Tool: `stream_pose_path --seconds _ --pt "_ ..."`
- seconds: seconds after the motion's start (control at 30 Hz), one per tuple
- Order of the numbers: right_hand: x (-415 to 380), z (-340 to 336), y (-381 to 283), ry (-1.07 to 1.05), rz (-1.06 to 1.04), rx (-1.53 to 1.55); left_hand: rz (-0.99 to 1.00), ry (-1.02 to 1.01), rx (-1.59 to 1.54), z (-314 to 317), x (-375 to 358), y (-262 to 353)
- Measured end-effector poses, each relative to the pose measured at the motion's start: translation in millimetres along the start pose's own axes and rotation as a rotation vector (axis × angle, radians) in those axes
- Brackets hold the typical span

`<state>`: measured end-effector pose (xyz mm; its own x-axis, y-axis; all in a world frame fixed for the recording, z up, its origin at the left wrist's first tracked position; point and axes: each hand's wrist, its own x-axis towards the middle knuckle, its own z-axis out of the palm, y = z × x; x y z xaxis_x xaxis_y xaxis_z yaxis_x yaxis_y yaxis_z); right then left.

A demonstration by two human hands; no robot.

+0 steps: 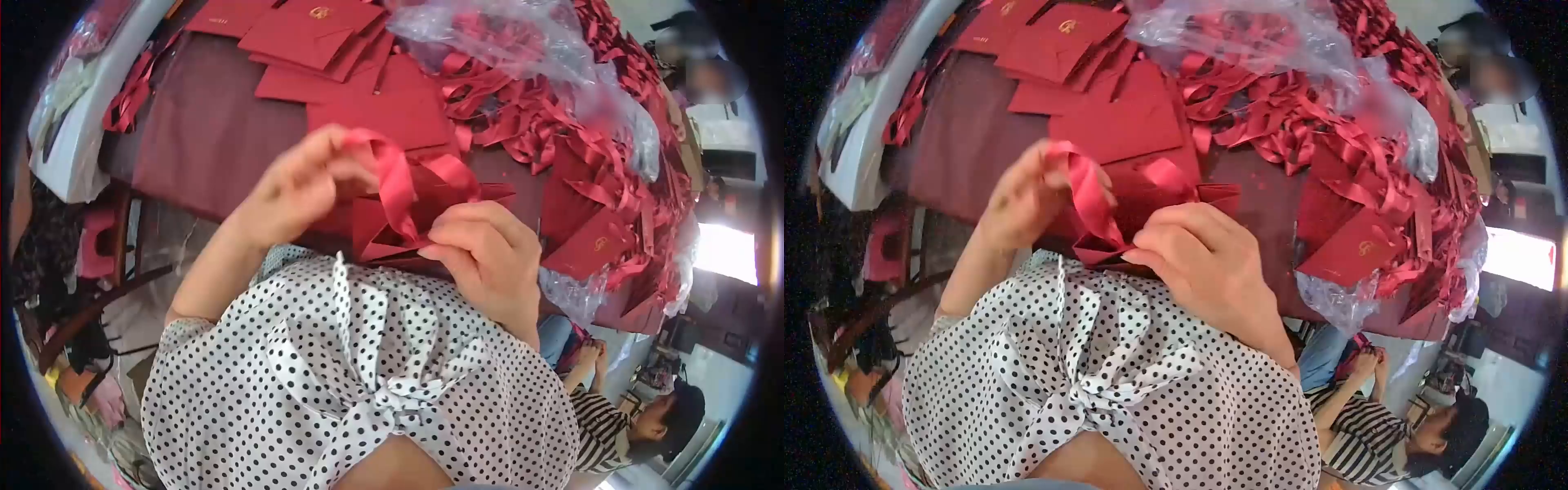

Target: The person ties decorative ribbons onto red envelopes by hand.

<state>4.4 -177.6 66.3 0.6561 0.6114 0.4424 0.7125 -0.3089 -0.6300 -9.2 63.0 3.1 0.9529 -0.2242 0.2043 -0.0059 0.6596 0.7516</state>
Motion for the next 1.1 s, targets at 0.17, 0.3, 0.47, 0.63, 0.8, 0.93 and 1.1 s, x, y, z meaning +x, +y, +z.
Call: stream_pose_path --seconds 0.17,0.3,0.47,0.63,0.8,0.93,1.1 --pt "14.6 -7.5 17.9 0.04 -0.108 0.097 -0.012 -0.17 0.216 22.8 0.4 -4.2" --pt "39.9 -7.0 39.6 0.193 -0.161 0.524 0.357 -0.394 0.498 22.9 42.5 14.7" --pt "25.2 27.0 25.5 0.167 0.512 1.288 0.209 -0.046 1.091 43.7 54.9 38.6" --pt "25.7 1.7 84.2 0.316 0.317 0.239 0.081 0.38 1.069 35.6 25.3 40.2" --pt "37.3 -7.9 139.3 0.075 0.121 -0.19 0.158 0.364 1.477 19.6 31.8 37.7" --pt "26.3 -21.7 133.8 0.114 0.105 -0.243 0.155 0.353 1.532 17.8 36.3 27.7" --pt "-20.8 -57.0 79.8 0.161 0.329 -0.225 0.095 0.312 1.477 14.1 43.9 16.4"
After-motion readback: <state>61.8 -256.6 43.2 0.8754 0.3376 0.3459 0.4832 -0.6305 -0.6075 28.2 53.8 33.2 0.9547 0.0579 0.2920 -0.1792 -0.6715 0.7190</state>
